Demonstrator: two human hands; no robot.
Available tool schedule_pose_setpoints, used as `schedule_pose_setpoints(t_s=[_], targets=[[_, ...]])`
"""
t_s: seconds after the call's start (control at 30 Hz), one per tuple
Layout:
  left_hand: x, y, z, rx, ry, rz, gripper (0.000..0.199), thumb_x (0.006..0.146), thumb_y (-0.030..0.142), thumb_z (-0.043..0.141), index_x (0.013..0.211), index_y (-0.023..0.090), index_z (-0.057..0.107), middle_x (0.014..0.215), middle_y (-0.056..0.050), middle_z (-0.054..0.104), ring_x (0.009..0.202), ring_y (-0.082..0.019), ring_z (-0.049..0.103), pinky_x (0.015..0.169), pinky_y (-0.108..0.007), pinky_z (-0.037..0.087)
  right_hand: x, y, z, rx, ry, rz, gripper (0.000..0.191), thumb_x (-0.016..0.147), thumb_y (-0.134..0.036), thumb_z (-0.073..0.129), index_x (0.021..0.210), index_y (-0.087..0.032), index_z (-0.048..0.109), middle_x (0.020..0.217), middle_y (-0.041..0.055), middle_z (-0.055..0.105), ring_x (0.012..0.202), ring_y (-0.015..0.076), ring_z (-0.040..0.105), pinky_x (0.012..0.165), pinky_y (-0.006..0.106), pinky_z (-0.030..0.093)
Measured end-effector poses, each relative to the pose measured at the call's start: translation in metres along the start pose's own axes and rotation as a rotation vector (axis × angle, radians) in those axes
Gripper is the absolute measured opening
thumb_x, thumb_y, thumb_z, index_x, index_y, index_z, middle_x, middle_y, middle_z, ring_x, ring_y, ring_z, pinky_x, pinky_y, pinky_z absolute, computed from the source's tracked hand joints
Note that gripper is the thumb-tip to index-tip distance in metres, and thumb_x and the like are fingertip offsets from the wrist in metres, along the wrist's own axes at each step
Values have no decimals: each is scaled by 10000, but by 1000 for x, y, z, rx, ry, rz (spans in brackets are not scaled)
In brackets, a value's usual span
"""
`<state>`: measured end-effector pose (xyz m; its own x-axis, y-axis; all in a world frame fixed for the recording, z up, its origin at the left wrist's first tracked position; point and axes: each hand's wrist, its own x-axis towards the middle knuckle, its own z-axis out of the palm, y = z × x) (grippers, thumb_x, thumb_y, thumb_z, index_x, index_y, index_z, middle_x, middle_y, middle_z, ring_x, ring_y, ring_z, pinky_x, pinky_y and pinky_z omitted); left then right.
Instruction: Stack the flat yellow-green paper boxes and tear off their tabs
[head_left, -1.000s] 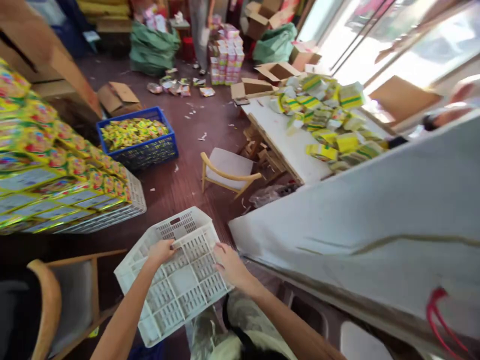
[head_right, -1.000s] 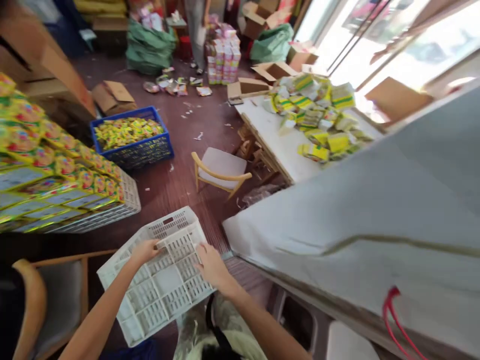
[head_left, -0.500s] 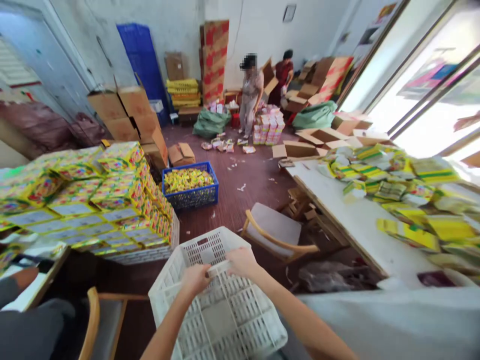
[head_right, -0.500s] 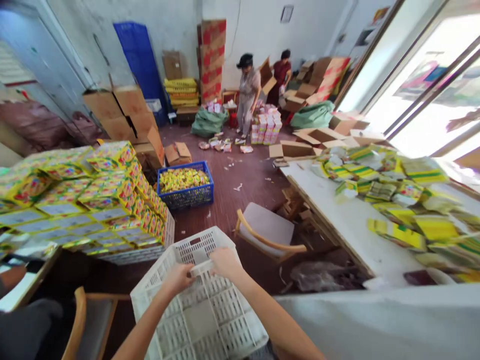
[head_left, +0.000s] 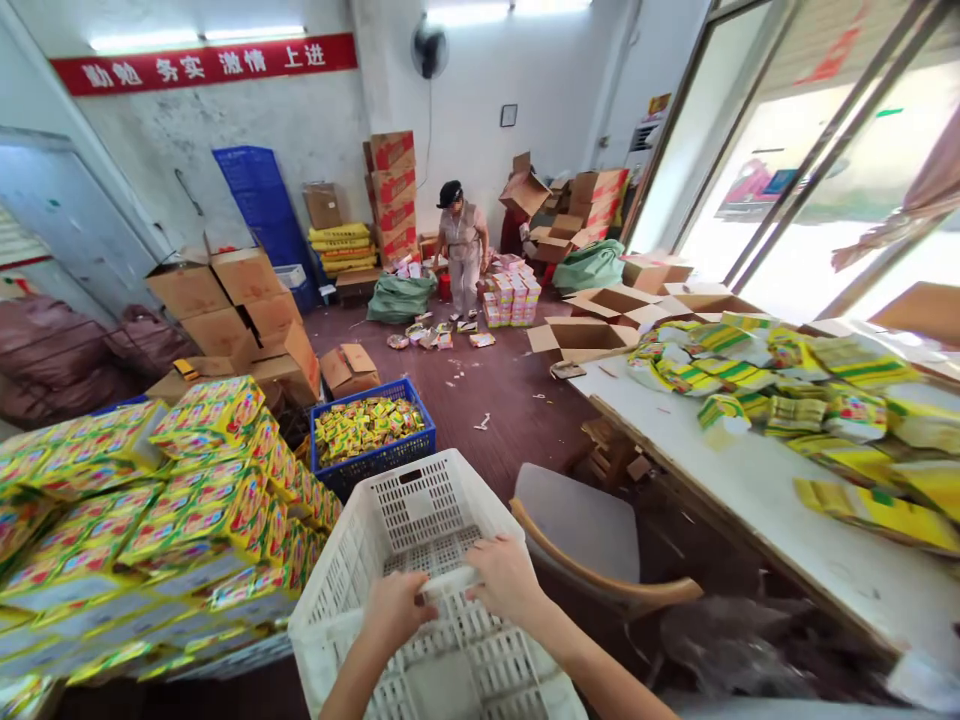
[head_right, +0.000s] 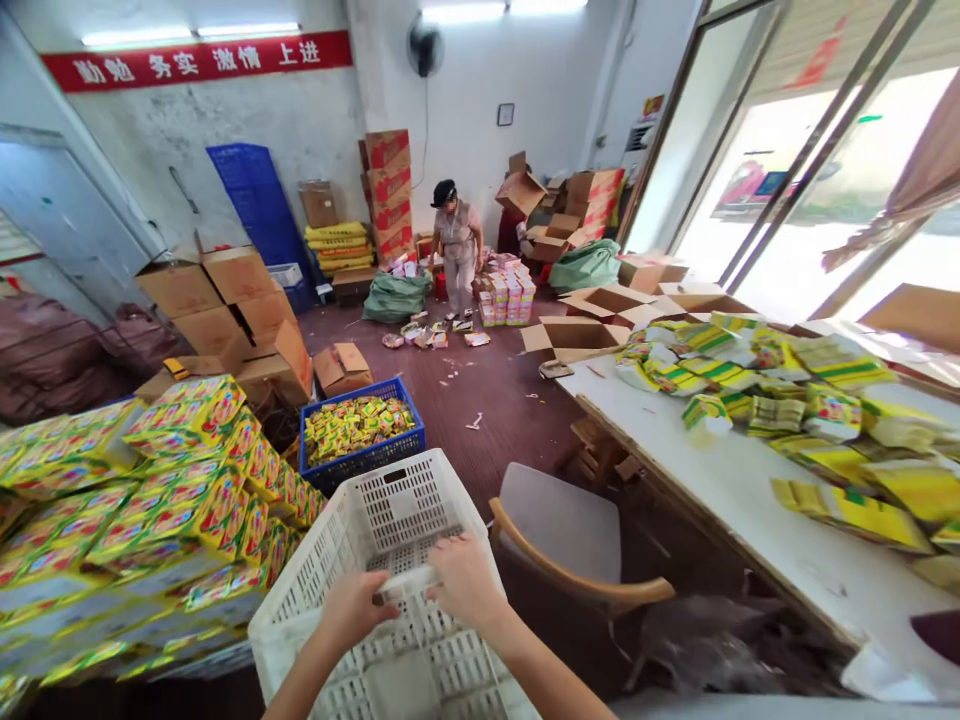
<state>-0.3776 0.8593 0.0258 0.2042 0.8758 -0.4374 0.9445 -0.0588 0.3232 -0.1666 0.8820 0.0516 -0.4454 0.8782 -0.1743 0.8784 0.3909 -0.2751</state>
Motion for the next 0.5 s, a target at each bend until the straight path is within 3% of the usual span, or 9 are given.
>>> schedule_pose_setpoints(t_s=[0.13,0.33,0.5], targets=[[54,17,-41,28,9,-2,229,772,465,669,887,267,669,955,-16,755,978,-248,678,748,-287,424,50,40,-23,43,68,8,199,771,-384,682,839,-197,696,961,65,716,970,250,637,883,354,370],[141,42,-99,65,-47,-15,221,838,431,599,998,285,643,960,-17,753,963,-233,685,744,-273,425,128,104,-76,-10,19,-34,289,746,-435,713,894,-186,709,982,69,722,974,249,644,880,346,406],[233,44,-140,-7,-248,64,318,935,433,425,1134,262,604,1009,-53,753,921,-226,699,680,-258,442,203,132,-100,-162,-81,1,340,757,-455,723,914,-153,718,956,102,727,908,259,673,793,354,473]])
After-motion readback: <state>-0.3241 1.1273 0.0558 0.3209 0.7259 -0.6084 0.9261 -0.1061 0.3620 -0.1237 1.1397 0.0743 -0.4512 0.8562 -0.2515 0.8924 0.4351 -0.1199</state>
